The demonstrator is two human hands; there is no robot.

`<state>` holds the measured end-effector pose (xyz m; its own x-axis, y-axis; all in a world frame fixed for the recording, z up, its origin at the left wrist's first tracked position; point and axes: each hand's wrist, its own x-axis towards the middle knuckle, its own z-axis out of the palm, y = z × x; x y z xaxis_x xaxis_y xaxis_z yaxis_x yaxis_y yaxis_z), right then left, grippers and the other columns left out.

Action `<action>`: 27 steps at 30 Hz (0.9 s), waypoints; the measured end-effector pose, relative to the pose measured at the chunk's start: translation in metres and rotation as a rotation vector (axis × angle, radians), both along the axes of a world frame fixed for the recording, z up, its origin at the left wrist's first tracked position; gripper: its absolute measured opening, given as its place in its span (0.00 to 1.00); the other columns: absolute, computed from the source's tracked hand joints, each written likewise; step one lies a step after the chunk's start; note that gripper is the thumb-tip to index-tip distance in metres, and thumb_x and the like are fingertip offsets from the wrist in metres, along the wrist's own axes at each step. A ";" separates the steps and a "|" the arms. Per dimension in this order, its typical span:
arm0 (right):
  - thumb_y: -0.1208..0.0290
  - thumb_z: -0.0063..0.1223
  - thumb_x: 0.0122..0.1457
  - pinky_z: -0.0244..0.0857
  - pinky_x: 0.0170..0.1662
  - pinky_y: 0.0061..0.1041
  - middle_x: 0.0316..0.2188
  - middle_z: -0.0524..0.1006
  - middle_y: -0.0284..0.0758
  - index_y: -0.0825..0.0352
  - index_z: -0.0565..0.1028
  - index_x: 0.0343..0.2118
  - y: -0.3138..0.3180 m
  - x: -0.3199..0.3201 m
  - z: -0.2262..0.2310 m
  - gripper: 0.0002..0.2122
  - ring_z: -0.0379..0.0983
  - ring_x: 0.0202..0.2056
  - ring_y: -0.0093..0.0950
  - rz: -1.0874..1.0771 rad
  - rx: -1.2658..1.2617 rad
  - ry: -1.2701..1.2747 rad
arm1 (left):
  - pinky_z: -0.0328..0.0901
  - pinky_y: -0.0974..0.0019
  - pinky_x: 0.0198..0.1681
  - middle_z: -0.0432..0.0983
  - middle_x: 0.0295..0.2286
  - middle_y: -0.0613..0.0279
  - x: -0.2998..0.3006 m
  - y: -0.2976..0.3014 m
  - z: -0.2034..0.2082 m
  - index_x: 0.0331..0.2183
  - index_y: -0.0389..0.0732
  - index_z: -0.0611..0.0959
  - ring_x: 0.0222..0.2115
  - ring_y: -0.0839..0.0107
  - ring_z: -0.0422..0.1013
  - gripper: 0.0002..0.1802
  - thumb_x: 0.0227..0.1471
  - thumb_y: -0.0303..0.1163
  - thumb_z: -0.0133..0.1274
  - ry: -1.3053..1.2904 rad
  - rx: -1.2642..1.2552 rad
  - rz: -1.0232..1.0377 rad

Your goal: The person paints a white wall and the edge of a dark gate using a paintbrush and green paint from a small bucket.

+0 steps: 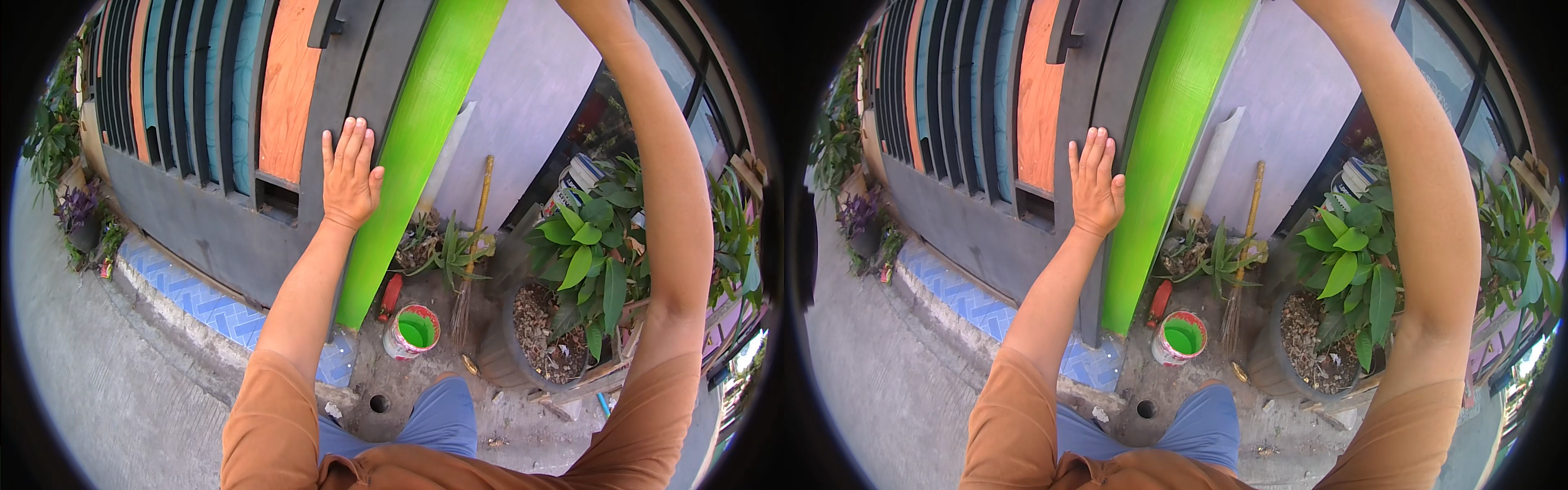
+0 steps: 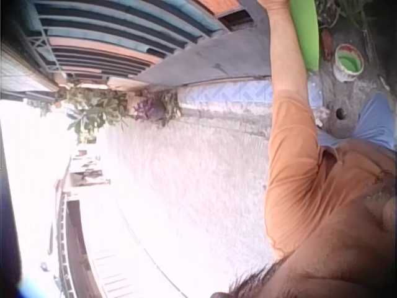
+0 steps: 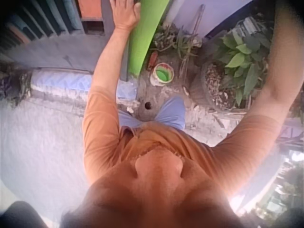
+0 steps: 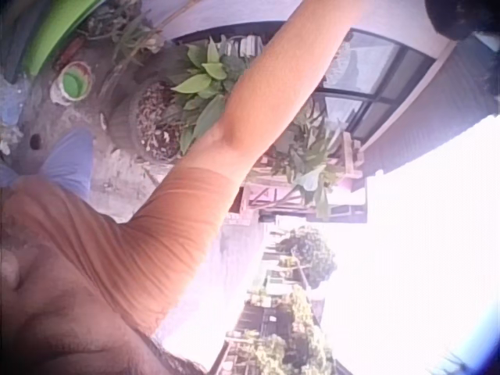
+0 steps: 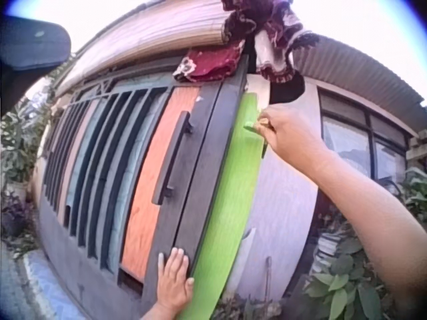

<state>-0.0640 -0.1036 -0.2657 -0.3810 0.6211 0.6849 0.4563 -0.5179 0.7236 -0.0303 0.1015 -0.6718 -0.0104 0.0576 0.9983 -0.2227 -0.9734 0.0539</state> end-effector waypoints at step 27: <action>0.66 0.59 0.65 0.73 0.33 0.29 0.32 0.83 0.42 0.71 0.79 0.40 -0.067 0.011 -0.125 0.11 0.82 0.30 0.32 0.364 0.260 0.703 | 0.39 0.40 0.72 0.56 0.67 0.52 -0.007 -0.001 -0.001 0.67 0.40 0.61 0.69 0.54 0.50 0.30 0.71 0.45 0.32 0.014 0.015 0.042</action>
<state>-0.0533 -0.1704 -0.3910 0.0429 0.3309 0.9427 0.9283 -0.3621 0.0849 -0.0369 0.1009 -0.6731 0.0017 0.0428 0.9991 -0.1806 -0.9826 0.0424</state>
